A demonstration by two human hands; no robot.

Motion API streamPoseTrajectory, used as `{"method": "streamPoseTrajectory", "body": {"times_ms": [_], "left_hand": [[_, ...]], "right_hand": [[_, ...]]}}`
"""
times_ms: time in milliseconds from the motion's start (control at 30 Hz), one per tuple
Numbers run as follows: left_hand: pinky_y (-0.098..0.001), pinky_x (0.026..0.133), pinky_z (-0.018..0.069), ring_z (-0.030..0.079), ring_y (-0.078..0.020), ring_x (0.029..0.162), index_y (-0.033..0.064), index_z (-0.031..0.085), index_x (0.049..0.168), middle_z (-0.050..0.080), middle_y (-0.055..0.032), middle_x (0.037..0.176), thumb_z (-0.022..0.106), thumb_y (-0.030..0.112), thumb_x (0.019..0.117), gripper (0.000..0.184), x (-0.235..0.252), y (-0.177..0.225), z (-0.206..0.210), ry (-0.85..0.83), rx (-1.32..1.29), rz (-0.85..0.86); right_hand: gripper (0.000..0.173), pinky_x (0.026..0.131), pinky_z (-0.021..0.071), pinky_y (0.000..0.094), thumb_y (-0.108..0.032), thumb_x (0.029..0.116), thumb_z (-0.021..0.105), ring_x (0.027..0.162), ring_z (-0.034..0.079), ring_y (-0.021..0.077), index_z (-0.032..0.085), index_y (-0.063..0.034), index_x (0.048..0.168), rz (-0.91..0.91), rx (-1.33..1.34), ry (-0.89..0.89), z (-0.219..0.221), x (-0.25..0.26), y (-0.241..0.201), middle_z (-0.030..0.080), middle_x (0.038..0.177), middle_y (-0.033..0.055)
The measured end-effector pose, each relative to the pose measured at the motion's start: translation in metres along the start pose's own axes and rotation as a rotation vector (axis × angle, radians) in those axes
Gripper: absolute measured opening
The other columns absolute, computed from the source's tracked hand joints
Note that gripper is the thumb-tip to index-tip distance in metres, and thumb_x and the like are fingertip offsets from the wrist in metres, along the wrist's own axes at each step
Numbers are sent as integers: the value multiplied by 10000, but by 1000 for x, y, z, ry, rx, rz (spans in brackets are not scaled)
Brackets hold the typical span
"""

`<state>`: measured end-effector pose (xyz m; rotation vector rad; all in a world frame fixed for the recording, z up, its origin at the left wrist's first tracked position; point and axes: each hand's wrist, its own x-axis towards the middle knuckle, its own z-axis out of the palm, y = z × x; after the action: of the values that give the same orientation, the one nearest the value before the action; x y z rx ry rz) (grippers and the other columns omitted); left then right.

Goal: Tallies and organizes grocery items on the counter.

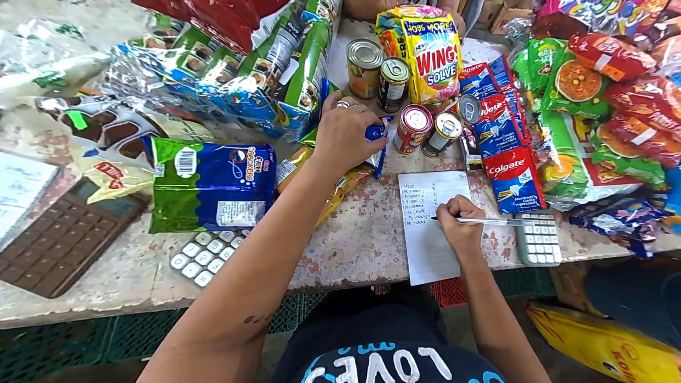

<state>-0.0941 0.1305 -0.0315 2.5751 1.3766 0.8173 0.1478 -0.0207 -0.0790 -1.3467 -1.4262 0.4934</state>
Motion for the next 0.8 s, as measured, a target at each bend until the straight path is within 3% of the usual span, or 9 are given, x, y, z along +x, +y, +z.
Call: {"method": "streamPoseTrajectory", "body": {"times_ms": [133,267,433,800], "left_hand": [[-645,1164,255,642,-412,1176,47,759,1074,741,-195,1068,728,347,913,342,0,-1,1,-2,-4,-5],[-655,1163,254,644,-432,1158,32,756,1071,735,-215,1055,731,335,911,344,0,-1,1,1,-18,-1],[-661,1152,264,646,-441,1152,29,754,1071,734,-222,1059,725,347,913,356,-1,-1,0,4,-15,15],[-656,1156,253,635,-441,1177,23,752,1075,729,-228,1093,722,345,912,362,-1,0,-1,-3,-18,3]], "right_hand": [[340,465,380,161,-41,838,664,492,456,-13,467,-170,593,30,-6,-40,-8,-1,2,476,544,-90],[341,459,465,204,-130,915,700,473,515,25,514,-164,630,94,5,28,-28,1,14,509,544,-80],[327,468,385,157,-92,866,675,495,459,-25,497,-165,602,54,-53,-28,-30,-2,11,486,552,-100],[313,467,386,161,-85,840,702,494,464,-26,521,-136,590,12,-55,-51,-25,-6,15,502,544,-86]]}}
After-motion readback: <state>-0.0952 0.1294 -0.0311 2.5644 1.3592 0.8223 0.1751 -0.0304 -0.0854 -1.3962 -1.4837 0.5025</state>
